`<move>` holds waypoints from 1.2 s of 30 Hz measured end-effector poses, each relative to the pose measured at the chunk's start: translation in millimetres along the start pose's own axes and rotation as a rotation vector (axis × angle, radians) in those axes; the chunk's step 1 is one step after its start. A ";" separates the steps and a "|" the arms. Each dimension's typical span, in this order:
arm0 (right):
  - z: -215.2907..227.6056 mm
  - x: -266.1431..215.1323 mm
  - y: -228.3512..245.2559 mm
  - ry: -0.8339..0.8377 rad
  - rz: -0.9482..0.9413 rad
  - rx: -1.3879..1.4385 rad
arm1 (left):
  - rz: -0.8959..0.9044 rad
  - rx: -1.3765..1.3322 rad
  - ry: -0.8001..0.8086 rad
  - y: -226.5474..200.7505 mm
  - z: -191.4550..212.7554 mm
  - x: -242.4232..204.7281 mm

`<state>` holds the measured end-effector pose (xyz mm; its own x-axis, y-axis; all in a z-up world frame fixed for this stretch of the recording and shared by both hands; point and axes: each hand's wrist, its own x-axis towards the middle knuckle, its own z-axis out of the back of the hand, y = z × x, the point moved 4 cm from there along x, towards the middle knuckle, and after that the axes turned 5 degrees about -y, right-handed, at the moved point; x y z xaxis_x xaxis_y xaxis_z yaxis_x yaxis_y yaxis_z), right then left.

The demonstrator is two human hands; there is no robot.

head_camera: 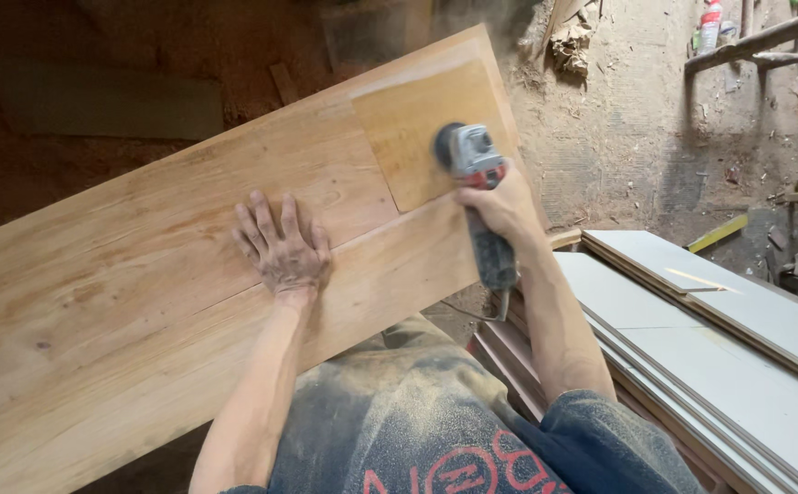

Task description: The person uses a handheld orbital sander to smooth the surface of a large wooden plank. They move the sander back and forth along the length of the plank, occasionally repositioning their hands and the plank to reach different areas.

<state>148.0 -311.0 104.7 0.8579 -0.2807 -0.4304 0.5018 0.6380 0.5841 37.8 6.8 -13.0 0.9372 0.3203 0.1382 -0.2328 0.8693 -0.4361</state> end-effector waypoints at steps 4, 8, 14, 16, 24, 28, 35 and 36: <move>29.0 25.9 -1.3 -0.043 -0.100 0.110 | -0.010 0.014 -0.001 -1.4 2.5 -1.2; 0.1 25.7 31.1 -0.005 -0.015 0.038 | -0.007 0.009 -0.010 -4.5 3.5 3.5; -86.6 -32.8 93.2 0.248 0.105 -0.280 | 0.001 0.016 0.009 -3.5 7.9 -0.1; -92.0 -36.6 103.2 0.318 0.108 -0.301 | -0.013 0.012 -0.008 -5.2 8.7 0.5; -20.8 36.8 60.6 0.123 0.058 -0.116 | 0.008 0.015 -0.027 -0.3 0.7 -0.2; 19.0 72.8 50.5 0.025 0.054 0.098 | -0.008 0.034 -0.056 2.3 -5.0 -1.3; -10.1 76.2 82.2 0.086 0.015 0.019 | 0.010 0.024 -0.041 -0.7 -2.0 -0.5; -23.4 68.7 90.4 0.109 0.009 -0.044 | 0.014 0.025 -0.035 -0.6 -0.2 -0.7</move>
<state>249.7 -255.8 111.8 0.8441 -0.1963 -0.4990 0.4866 0.6714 0.5590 37.3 5.9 -13.1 0.9243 0.3447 0.1635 -0.2522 0.8736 -0.4162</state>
